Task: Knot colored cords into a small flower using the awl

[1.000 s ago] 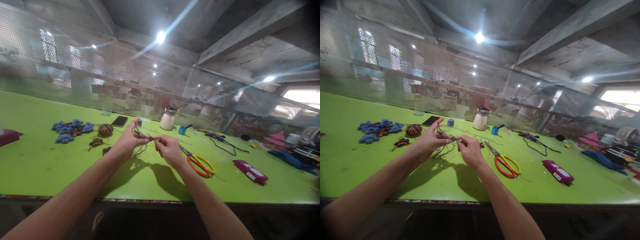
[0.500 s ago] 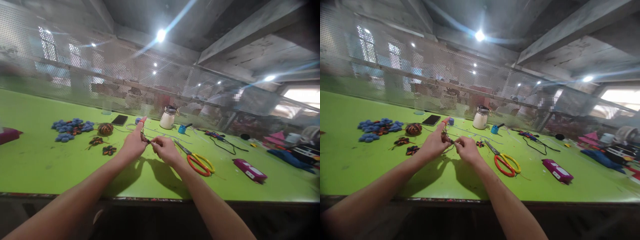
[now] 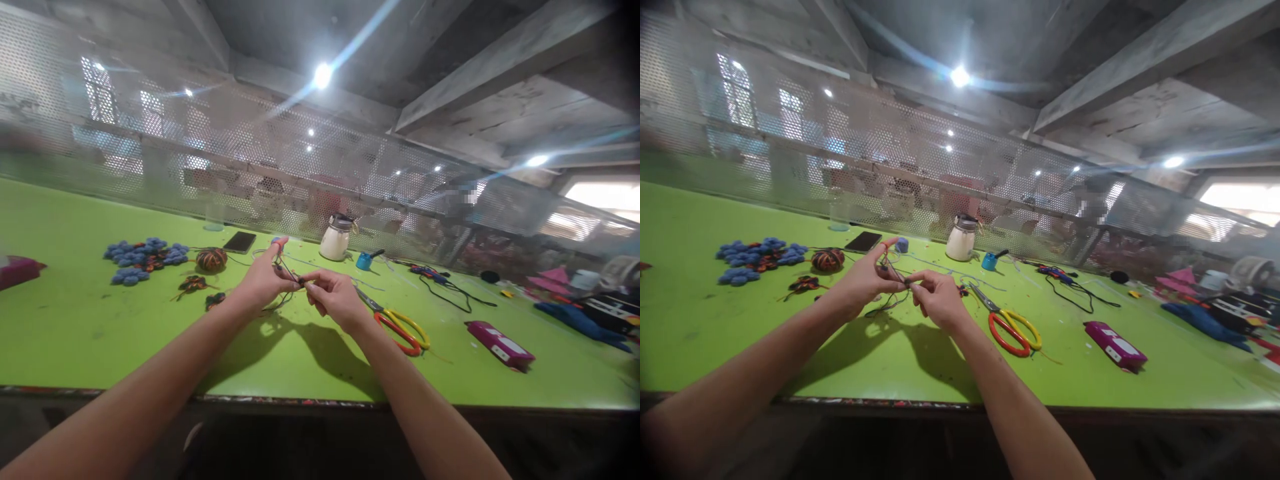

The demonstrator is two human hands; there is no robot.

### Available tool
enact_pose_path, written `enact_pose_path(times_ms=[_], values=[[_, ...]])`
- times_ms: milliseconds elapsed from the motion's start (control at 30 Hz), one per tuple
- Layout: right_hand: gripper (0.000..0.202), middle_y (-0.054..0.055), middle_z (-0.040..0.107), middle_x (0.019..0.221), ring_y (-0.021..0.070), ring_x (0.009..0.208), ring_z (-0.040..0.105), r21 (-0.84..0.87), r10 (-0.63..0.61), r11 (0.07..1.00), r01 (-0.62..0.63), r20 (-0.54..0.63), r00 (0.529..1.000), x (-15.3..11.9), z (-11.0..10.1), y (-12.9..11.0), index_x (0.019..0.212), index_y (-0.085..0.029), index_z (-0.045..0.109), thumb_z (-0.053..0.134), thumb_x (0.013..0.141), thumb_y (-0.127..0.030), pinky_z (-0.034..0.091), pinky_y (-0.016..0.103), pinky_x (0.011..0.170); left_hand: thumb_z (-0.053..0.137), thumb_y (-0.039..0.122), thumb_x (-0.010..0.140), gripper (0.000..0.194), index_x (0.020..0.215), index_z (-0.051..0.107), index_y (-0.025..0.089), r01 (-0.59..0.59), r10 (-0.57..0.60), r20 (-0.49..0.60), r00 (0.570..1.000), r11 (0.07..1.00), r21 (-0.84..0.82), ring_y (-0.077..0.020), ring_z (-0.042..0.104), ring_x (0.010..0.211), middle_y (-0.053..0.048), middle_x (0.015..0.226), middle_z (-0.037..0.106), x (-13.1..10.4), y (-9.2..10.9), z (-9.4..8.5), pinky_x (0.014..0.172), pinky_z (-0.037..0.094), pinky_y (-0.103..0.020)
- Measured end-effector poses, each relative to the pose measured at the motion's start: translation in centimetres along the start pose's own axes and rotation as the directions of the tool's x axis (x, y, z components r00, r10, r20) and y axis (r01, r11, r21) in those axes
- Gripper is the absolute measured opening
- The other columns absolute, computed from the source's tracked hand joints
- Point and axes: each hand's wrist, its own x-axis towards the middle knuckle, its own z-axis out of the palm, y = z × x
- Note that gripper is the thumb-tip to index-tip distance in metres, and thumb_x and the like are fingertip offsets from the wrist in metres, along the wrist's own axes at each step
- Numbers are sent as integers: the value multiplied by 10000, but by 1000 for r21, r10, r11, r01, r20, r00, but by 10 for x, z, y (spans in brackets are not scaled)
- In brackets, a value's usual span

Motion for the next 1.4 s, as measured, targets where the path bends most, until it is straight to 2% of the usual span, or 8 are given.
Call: enact_pose_path(times_ms=[100,233,367,533,667,767,900,1400], values=[[216,-56,523,471,51,317,388,-143,18,990,-19,-8,1000,1,-2,0,895,-129,647,598,724,-252,277,192,343,703,54,544,917,1386,375,211,-133,135,2,991,970,202,-132,539,495,43,521,575,-3,0,1,515,386,-215],[226,-56,525,470,51,311,382,80,50,996,-42,-105,993,2,4,0,845,-137,618,636,701,-310,252,191,330,637,73,634,791,1369,407,254,-257,297,-74,952,907,335,-130,573,582,26,616,603,-8,-3,9,604,423,-224],[276,-52,536,491,46,337,389,358,78,933,-15,-164,983,0,12,0,838,-142,597,701,660,-325,229,180,340,650,83,640,759,1348,435,253,-319,363,-186,913,920,228,-124,587,633,23,668,620,-9,-4,17,665,446,-229],[242,-45,558,536,39,358,400,460,-19,880,114,-206,978,-2,15,-2,863,-150,607,703,693,-293,259,179,349,734,97,569,881,1372,378,161,-164,147,-136,980,979,-124,-127,598,628,23,628,638,-5,2,16,677,464,-251],[255,-37,578,553,45,360,406,339,-115,928,157,-143,983,-4,7,-7,944,-151,614,669,740,-294,292,187,350,773,87,540,907,1360,386,130,29,-36,-19,999,956,-292,-100,574,572,20,599,635,-6,13,6,627,444,-227],[286,-34,593,557,46,350,415,194,-153,967,165,-78,985,-6,-4,-13,979,-148,614,662,749,-311,312,193,348,767,59,554,903,1364,384,168,91,-83,37,996,950,-300,-86,558,547,20,607,642,-10,20,0,614,442,-222],[271,-16,616,581,53,367,463,36,-200,979,201,-38,979,-7,-16,-18,977,-137,628,663,750,-280,340,194,354,779,76,560,901,1361,386,201,40,-35,22,999,967,-251,-97,579,594,15,635,656,-11,22,-5,639,448,-227],[157,10,619,592,58,402,465,-169,-313,939,298,-70,947,-6,-29,-12,856,-136,692,673,747,-247,393,210,385,790,134,561,908,1370,381,195,-108,107,-14,994,982,-153,-119,597,654,6,654,664,-12,20,-6,711,457,-265]])
